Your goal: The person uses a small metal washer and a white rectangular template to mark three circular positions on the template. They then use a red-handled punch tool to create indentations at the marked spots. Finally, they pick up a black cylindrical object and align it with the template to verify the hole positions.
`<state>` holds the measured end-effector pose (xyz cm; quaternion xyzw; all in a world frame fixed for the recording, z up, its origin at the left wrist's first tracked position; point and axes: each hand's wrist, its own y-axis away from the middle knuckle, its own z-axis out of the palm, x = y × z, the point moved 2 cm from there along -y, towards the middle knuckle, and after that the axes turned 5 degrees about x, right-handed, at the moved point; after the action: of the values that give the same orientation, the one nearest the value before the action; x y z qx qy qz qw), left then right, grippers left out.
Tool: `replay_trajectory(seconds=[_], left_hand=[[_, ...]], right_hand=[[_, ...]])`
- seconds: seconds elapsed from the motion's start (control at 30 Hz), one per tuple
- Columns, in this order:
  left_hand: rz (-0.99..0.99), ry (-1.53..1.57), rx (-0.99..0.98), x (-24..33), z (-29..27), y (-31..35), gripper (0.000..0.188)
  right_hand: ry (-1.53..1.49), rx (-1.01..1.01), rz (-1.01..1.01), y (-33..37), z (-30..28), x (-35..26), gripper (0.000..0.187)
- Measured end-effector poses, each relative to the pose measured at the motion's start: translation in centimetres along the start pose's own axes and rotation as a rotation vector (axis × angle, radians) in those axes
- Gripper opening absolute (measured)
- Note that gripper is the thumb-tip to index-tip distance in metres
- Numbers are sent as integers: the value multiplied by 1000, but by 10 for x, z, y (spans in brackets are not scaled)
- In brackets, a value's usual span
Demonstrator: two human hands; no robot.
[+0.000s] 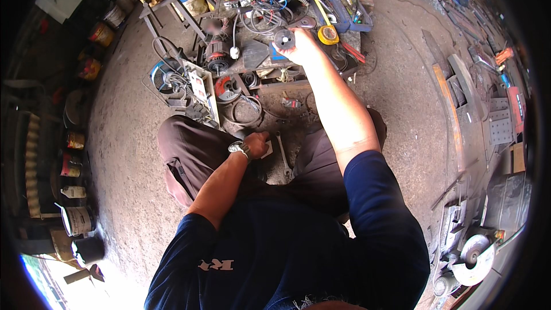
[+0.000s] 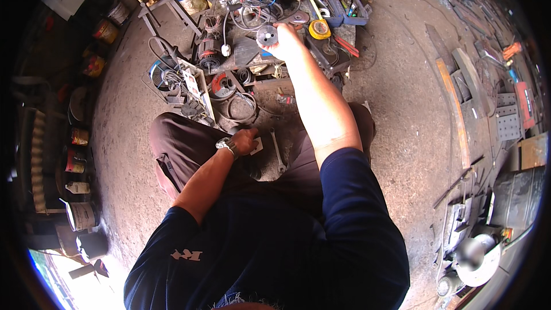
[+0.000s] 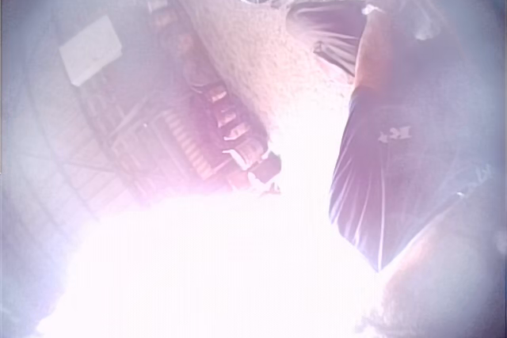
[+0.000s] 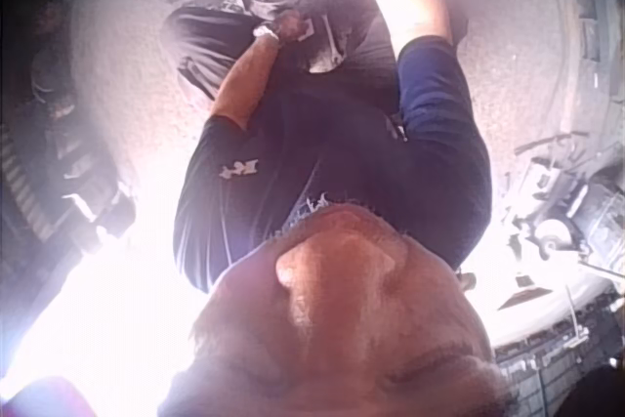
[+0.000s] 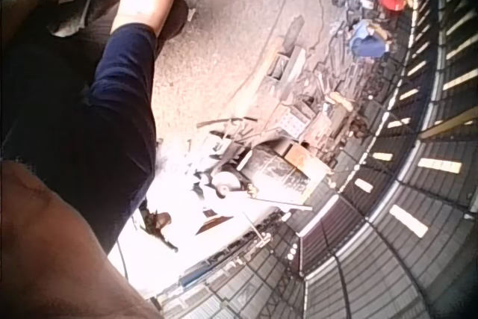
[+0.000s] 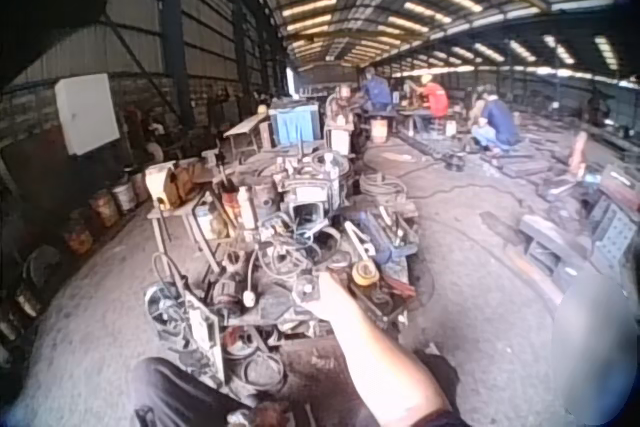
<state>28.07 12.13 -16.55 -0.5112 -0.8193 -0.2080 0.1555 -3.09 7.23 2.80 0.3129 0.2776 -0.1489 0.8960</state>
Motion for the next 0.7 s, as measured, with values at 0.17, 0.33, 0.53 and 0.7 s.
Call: replay_trajectory(seconds=[0.17, 0.33, 0.53, 0.7], left_hand=[[-26, -19, -14, -8, 6, 1, 31], [-39, 15, -20, -7, 6, 1, 32], [-61, 4, -63, -5, 3, -6, 38], [-108, 9, -99, -10, 5, -3, 42]], right_hand=[[7, 18, -10, 9, 4, 4, 34], [6, -2, -7, 6, 0, 4, 33], [29, -30, -38, -13, -8, -1, 33], [-2, -53, -14, -14, -7, 3, 33]])
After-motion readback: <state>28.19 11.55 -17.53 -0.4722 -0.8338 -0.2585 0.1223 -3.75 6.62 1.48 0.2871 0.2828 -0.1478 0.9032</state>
